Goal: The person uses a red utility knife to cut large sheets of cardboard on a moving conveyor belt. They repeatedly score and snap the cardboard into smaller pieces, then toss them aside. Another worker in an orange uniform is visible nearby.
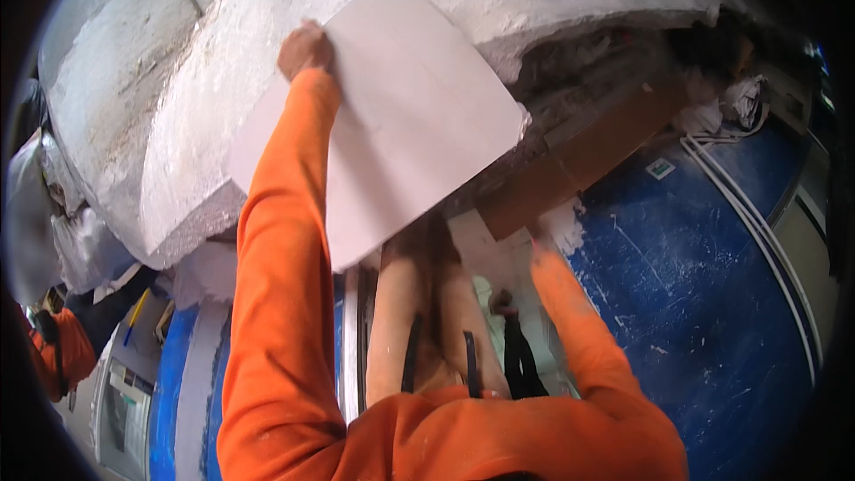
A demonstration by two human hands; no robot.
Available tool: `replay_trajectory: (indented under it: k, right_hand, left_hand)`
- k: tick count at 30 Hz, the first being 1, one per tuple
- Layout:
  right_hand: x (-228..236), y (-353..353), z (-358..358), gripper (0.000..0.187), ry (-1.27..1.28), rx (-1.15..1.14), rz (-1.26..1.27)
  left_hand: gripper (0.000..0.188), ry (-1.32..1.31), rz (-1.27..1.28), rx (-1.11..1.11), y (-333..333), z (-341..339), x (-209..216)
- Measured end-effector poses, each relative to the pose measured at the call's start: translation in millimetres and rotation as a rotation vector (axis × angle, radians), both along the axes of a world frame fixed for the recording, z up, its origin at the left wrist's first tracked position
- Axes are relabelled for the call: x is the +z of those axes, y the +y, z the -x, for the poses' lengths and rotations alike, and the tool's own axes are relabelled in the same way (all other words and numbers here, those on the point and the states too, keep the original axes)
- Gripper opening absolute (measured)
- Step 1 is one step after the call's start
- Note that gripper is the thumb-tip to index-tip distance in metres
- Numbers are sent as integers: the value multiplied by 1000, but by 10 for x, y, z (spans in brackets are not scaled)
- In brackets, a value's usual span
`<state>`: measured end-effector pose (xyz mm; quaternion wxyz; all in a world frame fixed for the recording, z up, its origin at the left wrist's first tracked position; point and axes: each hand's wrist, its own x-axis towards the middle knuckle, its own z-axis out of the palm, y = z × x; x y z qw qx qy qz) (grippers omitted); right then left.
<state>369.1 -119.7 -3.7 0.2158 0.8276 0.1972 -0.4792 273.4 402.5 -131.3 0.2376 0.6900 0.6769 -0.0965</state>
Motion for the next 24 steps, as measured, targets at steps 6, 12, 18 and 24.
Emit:
replay_trajectory:
  k: [6,12,18,24]
  right_hand:
    - [342,-700,-59,33,-194,-226,-154]
    - [-381,2112,-760,25,-371,-99,-1253]
    - [-474,3984,-955,37,-227,42,-1194]
    - [-263,4371,-282,49,-25,294,-994]
  left_hand:
    - [73,-3,-134,223,131,250,86]
    - [73,-70,-149,233,126,414,433]
    - [80,-142,-237,290,-15,722,858]
    - [84,-120,-317,528,-380,1682,962]
